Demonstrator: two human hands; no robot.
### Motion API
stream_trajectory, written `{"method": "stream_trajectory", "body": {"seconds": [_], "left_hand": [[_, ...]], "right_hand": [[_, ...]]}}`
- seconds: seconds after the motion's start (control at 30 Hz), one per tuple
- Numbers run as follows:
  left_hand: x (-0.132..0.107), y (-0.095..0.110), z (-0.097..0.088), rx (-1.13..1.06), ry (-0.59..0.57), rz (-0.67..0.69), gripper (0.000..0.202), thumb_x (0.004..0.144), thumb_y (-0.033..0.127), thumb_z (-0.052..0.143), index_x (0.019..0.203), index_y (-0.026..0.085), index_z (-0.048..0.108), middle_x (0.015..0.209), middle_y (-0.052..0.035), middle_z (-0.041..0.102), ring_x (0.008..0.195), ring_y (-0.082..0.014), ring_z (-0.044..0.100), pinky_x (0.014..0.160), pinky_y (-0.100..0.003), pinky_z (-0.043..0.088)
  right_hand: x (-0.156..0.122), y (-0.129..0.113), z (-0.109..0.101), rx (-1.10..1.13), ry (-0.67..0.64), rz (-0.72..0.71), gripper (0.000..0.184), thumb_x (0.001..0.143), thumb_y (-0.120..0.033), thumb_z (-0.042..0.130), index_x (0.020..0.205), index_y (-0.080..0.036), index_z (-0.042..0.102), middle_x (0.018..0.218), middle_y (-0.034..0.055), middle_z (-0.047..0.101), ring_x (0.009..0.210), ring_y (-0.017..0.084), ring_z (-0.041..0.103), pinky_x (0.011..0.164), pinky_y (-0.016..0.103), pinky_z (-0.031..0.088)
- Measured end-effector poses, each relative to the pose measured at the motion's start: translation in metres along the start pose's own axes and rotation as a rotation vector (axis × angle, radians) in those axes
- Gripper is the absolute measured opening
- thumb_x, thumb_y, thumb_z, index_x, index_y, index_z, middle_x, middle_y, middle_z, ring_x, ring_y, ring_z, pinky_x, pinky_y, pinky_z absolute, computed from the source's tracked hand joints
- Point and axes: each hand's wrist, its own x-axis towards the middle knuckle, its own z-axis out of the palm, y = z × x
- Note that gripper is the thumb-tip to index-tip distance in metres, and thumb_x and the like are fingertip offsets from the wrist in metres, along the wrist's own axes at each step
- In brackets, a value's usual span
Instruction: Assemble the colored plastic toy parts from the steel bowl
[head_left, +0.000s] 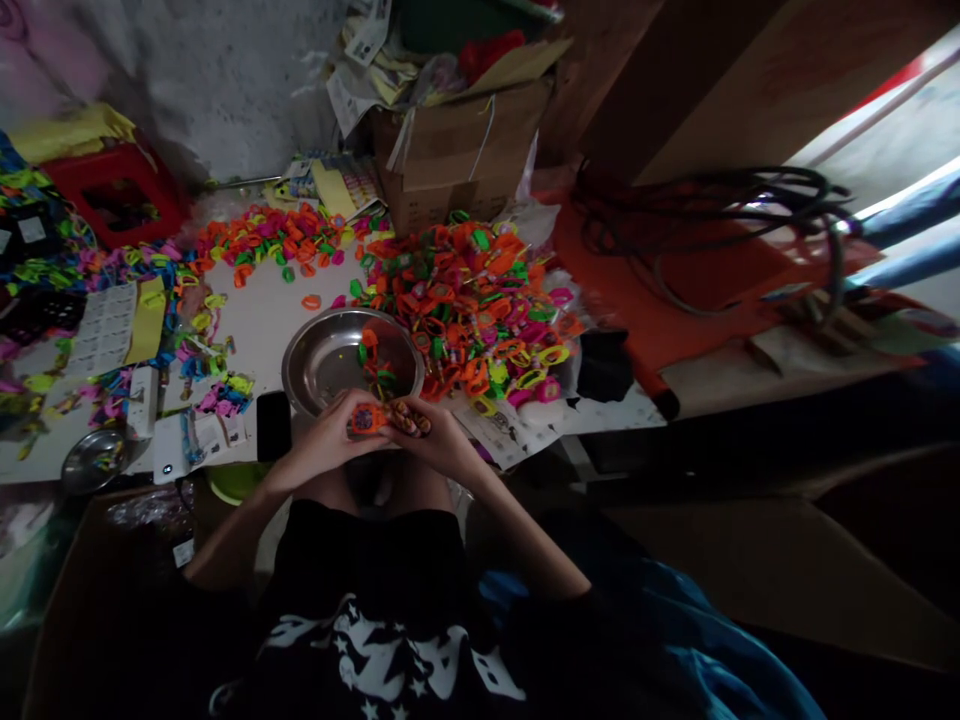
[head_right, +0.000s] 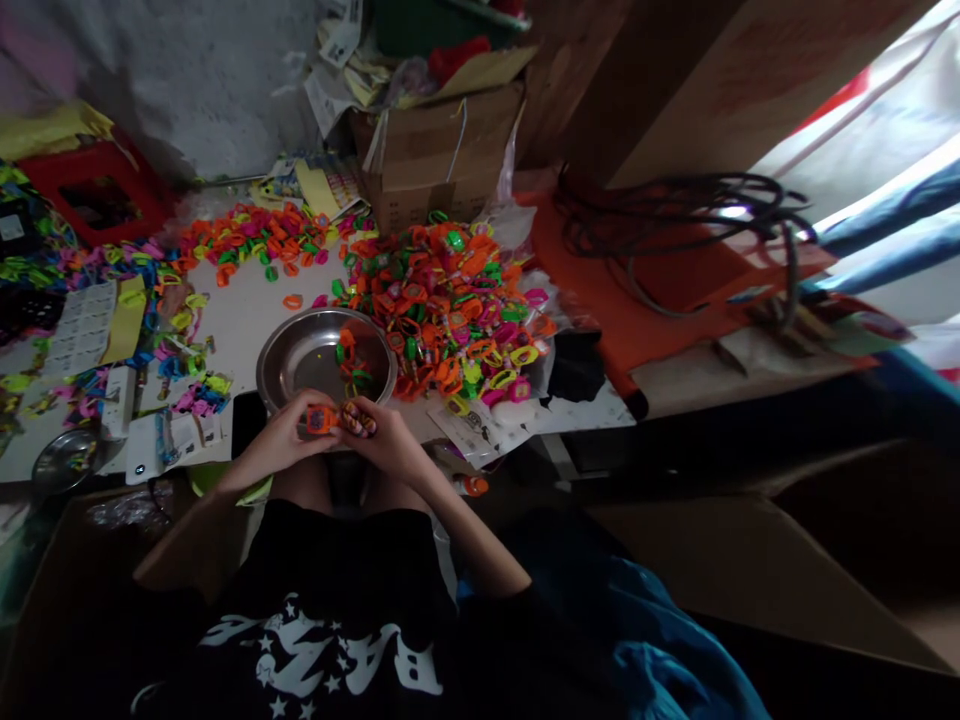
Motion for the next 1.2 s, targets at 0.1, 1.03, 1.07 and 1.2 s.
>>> {"method": "stream_trajectory", "body": {"seconds": [0.1,1.03,1.07,1.2], "left_hand": [[0.001,0.006,-0.006,0.168,-0.070,-0.026,0.031,0.076,0.035,0.071,0.094,0.018,0.052,0.092,-0.0032,0.059,0.090,-0.0188,0.059,0.081,-0.033,0.048],[-0.003,0.016,-0.002,0.179,0.042,0.219,0.015,0.087,0.024,0.056,0.098,0.017,0.048,0.105,-0.0074,0.053,0.101,-0.0164,0.055,0.089,-0.032,0.046],[-0.002,0.016,-0.003,0.187,0.036,0.212,0.015,0.087,0.025,0.056,0.098,0.017,0.048,0.105,-0.0075,0.054,0.101,-0.0166,0.055,0.089,-0.032,0.046],[-0.003,0.017,-0.007,0.266,-0.026,0.219,0.013,0.089,0.028,0.054,0.094,0.017,0.050,0.101,-0.0069,0.057,0.099,-0.0178,0.056,0.088,-0.033,0.048]], "right_hand": [[-0.001,-0.004,-0.006,-0.044,-0.086,-0.029,0.031,0.075,-0.036,0.064,0.097,-0.016,0.054,0.086,0.0037,0.062,0.077,0.016,0.056,0.069,0.024,0.043],[-0.014,-0.027,-0.025,-0.726,-0.125,-0.280,0.025,0.082,-0.014,0.059,0.107,-0.017,0.060,0.101,0.0089,0.066,0.093,0.020,0.062,0.074,0.026,0.046],[-0.014,-0.028,-0.025,-0.753,-0.134,-0.284,0.025,0.082,-0.013,0.059,0.107,-0.016,0.060,0.101,0.0093,0.065,0.094,0.021,0.062,0.074,0.027,0.046],[-0.016,-0.033,-0.026,-0.829,-0.149,-0.289,0.026,0.080,-0.011,0.061,0.105,-0.016,0.060,0.102,0.0092,0.065,0.094,0.021,0.061,0.071,0.027,0.046]]}}
